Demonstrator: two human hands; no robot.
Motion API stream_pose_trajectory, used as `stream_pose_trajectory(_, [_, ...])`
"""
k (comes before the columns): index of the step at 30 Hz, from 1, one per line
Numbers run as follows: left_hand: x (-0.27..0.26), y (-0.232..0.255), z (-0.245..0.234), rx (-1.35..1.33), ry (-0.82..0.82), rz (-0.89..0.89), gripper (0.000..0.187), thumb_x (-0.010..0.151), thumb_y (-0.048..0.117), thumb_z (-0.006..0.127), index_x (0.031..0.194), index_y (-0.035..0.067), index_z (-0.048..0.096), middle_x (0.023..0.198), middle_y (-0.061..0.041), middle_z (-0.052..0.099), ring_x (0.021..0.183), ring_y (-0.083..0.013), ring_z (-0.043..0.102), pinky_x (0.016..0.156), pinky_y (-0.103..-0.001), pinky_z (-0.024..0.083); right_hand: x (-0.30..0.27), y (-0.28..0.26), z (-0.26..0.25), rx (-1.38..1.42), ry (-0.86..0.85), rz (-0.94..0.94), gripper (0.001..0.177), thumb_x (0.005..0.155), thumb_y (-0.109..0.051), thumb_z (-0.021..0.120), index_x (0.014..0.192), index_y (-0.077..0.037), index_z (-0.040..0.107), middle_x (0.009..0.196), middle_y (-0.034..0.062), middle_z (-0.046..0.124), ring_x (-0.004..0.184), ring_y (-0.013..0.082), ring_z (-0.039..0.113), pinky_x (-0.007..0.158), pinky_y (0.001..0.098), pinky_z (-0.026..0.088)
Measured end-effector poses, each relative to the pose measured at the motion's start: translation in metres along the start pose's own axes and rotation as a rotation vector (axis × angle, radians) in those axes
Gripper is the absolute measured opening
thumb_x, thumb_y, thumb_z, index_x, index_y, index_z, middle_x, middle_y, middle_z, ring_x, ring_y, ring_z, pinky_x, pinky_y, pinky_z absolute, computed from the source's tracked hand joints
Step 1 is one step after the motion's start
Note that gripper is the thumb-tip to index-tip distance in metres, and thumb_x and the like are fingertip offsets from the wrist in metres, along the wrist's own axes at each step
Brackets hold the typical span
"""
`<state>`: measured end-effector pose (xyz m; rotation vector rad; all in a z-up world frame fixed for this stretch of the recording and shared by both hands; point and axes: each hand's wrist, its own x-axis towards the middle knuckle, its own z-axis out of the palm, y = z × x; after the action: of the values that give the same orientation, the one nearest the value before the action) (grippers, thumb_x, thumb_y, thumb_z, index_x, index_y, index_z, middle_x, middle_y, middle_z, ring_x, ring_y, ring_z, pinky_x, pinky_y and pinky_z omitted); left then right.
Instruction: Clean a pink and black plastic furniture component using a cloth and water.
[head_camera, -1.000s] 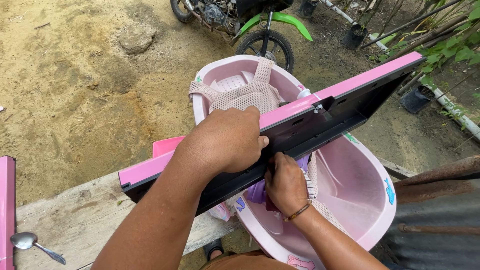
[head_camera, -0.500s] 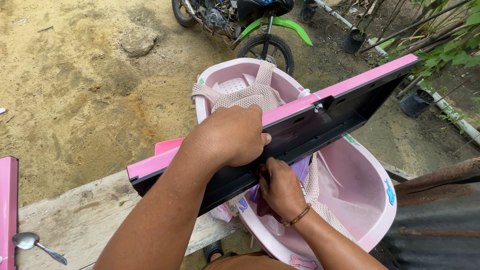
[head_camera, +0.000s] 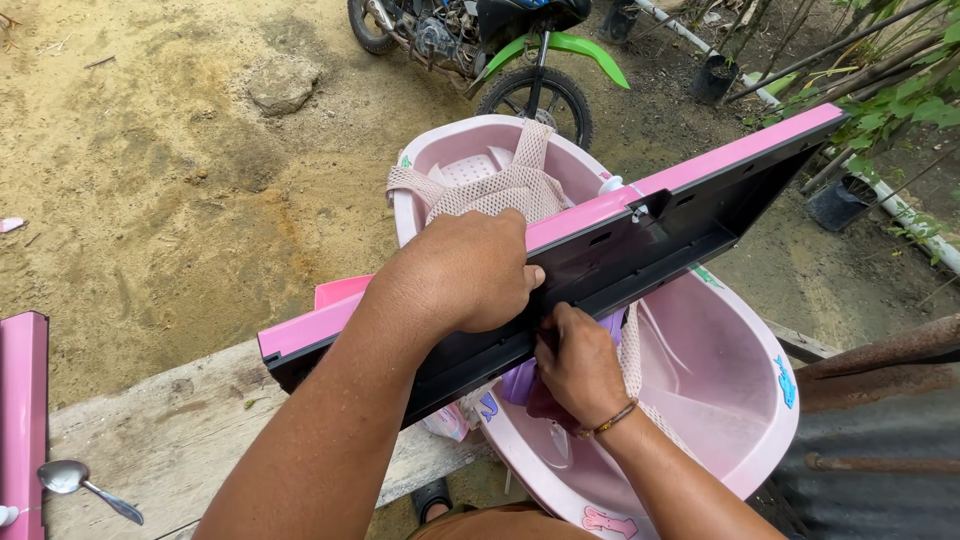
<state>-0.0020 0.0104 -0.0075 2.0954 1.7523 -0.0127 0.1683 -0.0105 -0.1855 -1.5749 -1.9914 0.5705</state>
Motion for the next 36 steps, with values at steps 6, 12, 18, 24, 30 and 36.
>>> stream_pose_trajectory(6, [0.000, 0.002, -0.003, -0.007, -0.009, -0.001, 0.047, 0.092, 0.040, 0.067, 0.120, 0.002, 0.063, 0.111, -0.024, 0.071, 0.108, -0.0404, 0.068, 0.098, -0.049, 0.052, -0.017, -0.030, 0.003, 0.122, -0.031, -0.091, 0.020, 0.077, -0.009, 0.077, 0.095, -0.004, 0.072, 0.090, 0.0158, 0.070, 0.082, 0.0353, 0.071, 0.072, 0.0410, 0.057])
stream_pose_trajectory(12, [0.002, -0.001, 0.001, -0.014, 0.037, 0.021, 0.049, 0.090, 0.040, 0.069, 0.118, 0.000, 0.063, 0.109, -0.025, 0.071, 0.107, -0.0411, 0.067, 0.096, -0.049, 0.051, -0.017, -0.026, 0.022, -0.062, -0.080, -0.130, 0.014, 0.080, -0.009, 0.074, 0.090, -0.001, 0.070, 0.090, 0.0177, 0.065, 0.086, 0.0367, 0.065, 0.075, 0.0462, 0.055])
stream_pose_trajectory(18, [-0.002, 0.003, -0.003, -0.019, 0.012, 0.024, 0.046, 0.090, 0.038, 0.069, 0.115, -0.001, 0.065, 0.107, -0.025, 0.072, 0.106, -0.0403, 0.069, 0.096, -0.049, 0.053, -0.021, -0.031, 0.042, -0.236, -0.039, -0.295, 0.020, 0.076, -0.001, 0.063, 0.095, 0.002, 0.068, 0.094, 0.0185, 0.065, 0.092, 0.0361, 0.062, 0.081, 0.0464, 0.051])
stream_pose_trajectory(24, [-0.002, 0.003, 0.001, -0.004, 0.014, 0.040, 0.047, 0.091, 0.038, 0.068, 0.116, -0.002, 0.063, 0.107, -0.026, 0.071, 0.106, -0.0409, 0.069, 0.096, -0.049, 0.052, -0.029, -0.039, 0.042, -0.324, -0.208, -0.418, 0.028, 0.077, -0.003, 0.060, 0.103, 0.005, 0.061, 0.098, 0.0219, 0.061, 0.095, 0.0343, 0.058, 0.085, 0.0447, 0.049])
stream_pose_trajectory(30, [-0.002, 0.005, 0.003, -0.004, -0.006, 0.032, 0.050, 0.092, 0.038, 0.067, 0.121, -0.002, 0.059, 0.106, -0.025, 0.072, 0.106, -0.0399, 0.069, 0.097, -0.048, 0.052, -0.042, -0.069, 0.044, -0.287, -0.325, -0.516, 0.027, 0.082, -0.004, 0.057, 0.107, 0.005, 0.061, 0.099, 0.0205, 0.060, 0.095, 0.0356, 0.057, 0.086, 0.0457, 0.047])
stream_pose_trajectory(36, [-0.008, 0.002, -0.001, 0.015, 0.016, 0.037, 0.047, 0.092, 0.037, 0.067, 0.120, 0.001, 0.061, 0.109, -0.024, 0.071, 0.107, -0.0408, 0.068, 0.096, -0.049, 0.052, -0.035, -0.074, 0.058, -0.024, -0.305, -0.711, 0.037, 0.068, 0.004, 0.058, 0.103, 0.002, 0.068, 0.109, 0.0217, 0.066, 0.102, 0.0395, 0.059, 0.092, 0.0478, 0.048])
